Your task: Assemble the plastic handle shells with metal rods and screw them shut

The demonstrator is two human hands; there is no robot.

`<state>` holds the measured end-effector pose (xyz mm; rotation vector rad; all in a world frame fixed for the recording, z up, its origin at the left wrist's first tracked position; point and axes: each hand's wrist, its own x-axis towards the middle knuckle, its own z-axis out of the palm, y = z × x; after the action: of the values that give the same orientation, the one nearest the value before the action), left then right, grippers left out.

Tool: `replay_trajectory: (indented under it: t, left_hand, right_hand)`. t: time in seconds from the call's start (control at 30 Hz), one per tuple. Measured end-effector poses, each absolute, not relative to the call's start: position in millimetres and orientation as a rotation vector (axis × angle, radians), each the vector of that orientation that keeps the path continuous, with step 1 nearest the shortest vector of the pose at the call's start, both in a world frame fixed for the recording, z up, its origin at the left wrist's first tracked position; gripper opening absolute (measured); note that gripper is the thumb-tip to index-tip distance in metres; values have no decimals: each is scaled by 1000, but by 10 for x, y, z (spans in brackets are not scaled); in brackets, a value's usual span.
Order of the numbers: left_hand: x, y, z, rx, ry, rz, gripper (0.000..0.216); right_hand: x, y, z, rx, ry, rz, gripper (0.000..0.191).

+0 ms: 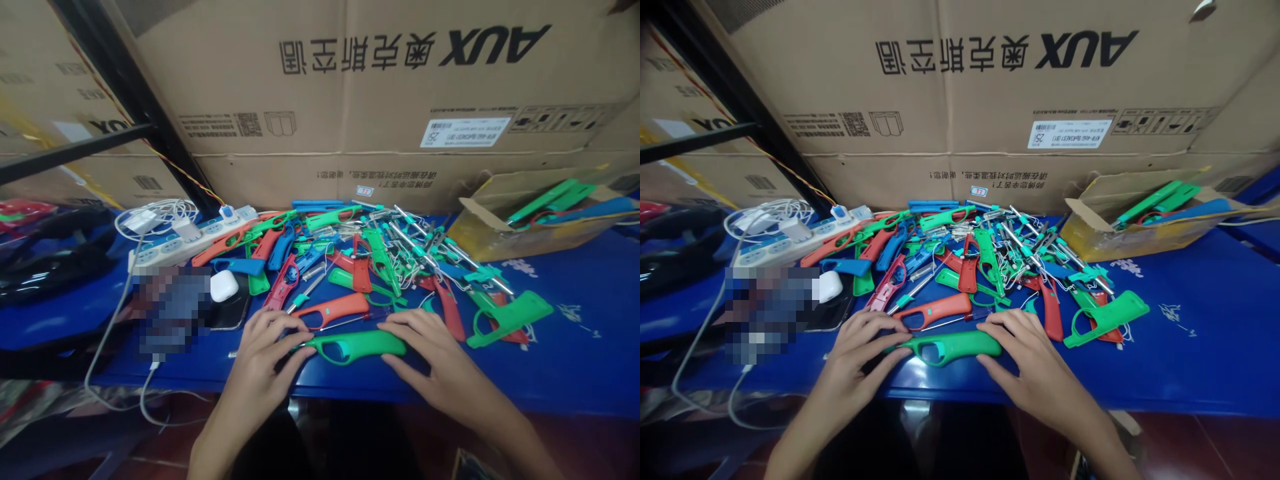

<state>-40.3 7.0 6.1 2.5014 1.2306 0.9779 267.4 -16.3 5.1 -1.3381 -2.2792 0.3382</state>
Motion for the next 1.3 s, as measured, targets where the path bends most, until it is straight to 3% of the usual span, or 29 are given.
replay_trajectory:
  t: [0.43, 0.97, 1.3]
  left_hand:
    - [-352, 60, 71, 2510, 1216, 965, 15]
    - [-346, 27, 117, 2639, 1263, 830, 9]
    - [-263, -50, 210, 2618, 1242, 1060, 12]
  right_hand:
    - [2679, -170, 25, -1329, -2247, 375, 26]
    - [2506, -248, 51, -1248, -2475, -214, 35]
    - [2044, -313, 9, -1177, -2335, -506, 38]
